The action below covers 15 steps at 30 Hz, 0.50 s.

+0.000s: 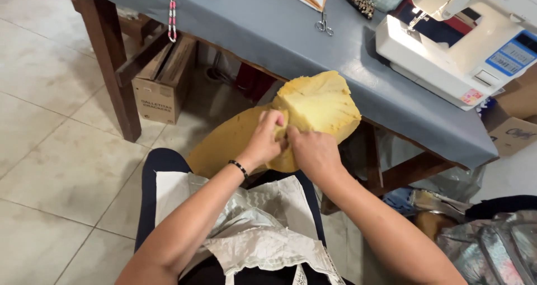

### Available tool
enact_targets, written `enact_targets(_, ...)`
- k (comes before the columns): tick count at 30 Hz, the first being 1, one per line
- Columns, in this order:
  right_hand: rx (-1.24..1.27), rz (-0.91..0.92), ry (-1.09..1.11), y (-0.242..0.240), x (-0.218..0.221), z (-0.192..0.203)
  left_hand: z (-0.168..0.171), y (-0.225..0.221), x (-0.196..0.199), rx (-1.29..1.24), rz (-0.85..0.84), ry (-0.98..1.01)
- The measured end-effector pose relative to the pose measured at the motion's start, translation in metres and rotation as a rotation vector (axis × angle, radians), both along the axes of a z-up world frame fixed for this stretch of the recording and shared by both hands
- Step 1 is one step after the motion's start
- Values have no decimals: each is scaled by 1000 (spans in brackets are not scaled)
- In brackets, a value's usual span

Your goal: A person uses a knife to cut and shape a large piece of yellow foam on their lap while sitting at a workbench.

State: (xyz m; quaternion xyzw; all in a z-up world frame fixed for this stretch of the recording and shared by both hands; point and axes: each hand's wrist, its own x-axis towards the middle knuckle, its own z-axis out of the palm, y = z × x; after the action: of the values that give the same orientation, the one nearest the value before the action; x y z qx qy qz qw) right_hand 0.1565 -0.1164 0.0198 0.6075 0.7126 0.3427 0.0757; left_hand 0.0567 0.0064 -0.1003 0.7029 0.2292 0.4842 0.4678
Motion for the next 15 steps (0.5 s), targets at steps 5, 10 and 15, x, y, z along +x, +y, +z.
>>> enact_targets(5, -8, 32, -26, -55, -21, 42, 12, 23, -21, -35, 66, 39)
enact_targets(10, 21, -39, -35, -77, -9, 12, -3, 5, -6, -81, -31, 57)
enact_targets(15, 108, 6, 63, -16, -3, -7, -10, 18, -9, 130, -9, 91)
